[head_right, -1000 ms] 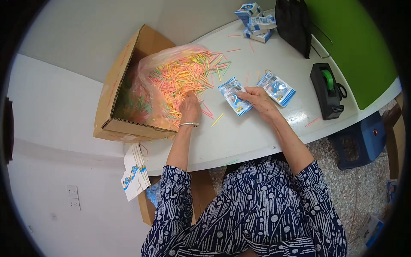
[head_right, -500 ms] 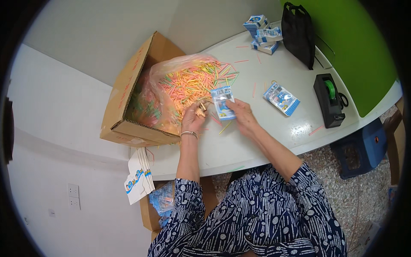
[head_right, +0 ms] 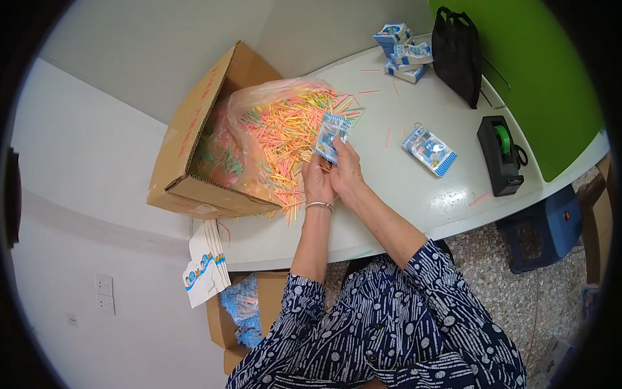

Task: Packaging small white items into individual blue pouches from a cardboard box on a workspace desk.

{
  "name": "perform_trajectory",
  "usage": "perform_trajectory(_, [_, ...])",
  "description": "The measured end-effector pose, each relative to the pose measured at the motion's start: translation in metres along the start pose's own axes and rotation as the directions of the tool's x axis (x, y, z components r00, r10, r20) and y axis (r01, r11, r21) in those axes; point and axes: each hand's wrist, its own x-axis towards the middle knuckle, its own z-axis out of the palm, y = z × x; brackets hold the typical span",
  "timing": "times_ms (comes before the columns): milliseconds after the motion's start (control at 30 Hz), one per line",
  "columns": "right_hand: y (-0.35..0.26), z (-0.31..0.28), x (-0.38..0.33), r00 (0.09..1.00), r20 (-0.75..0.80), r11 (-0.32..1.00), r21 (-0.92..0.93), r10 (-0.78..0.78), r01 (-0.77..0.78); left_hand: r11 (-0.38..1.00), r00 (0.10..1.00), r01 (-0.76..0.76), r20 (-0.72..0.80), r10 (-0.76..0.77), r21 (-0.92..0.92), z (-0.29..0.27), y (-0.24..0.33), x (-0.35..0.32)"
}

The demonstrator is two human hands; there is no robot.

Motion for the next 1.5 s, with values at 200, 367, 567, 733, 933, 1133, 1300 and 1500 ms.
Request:
perform_trajectory(200, [0.001,0.011,-0.008,0.999,0.013,0.999,-0.012,-0.036,0.037,0.987,0.996,-0.064,0.070,0.053,0.149,0.009,-0.002,-0.004])
perform_trajectory(367, [-0.004,0.011,-0.005,0.996,0.074,0.998,-0.019,-0.058,0.060,0.927,0.986,-0.152,0.123,0.116,0.343,0.011,-0.010,-0.009])
perform_trajectory(567, [-0.034,0.007,-0.013,0.984,0.162,0.953,-0.278,-0.076,0.119,0.943,0.990,-0.128,0.094,0.103,0.306,0.008,0.006,0.006])
perform_trajectory(733, [-0.092,-0.012,-0.026,0.985,0.164,0.574,-0.802,-0.052,0.164,0.940,0.980,-0.114,0.193,0.053,0.320,0.007,0.038,0.013])
perform_trajectory(933, [-0.116,-0.020,-0.048,0.964,0.161,0.419,-0.906,0.212,0.059,0.919,0.955,-0.171,0.288,0.067,0.356,0.040,0.052,-0.002])
perform_trajectory(1133, [-0.122,-0.025,-0.049,0.904,0.201,0.357,-0.932,0.377,0.059,0.900,0.893,-0.241,0.445,0.059,0.364,0.058,0.053,-0.014])
perform_trajectory(1300, [-0.125,-0.026,-0.051,0.847,0.247,0.352,-0.933,0.471,0.076,0.858,0.881,-0.225,0.472,-0.023,0.461,0.058,0.049,-0.022])
perform_trajectory(1500, [-0.123,-0.028,-0.052,0.814,0.255,0.337,-0.938,0.522,0.078,0.833,0.842,-0.190,0.523,-0.134,0.520,0.061,0.043,-0.035])
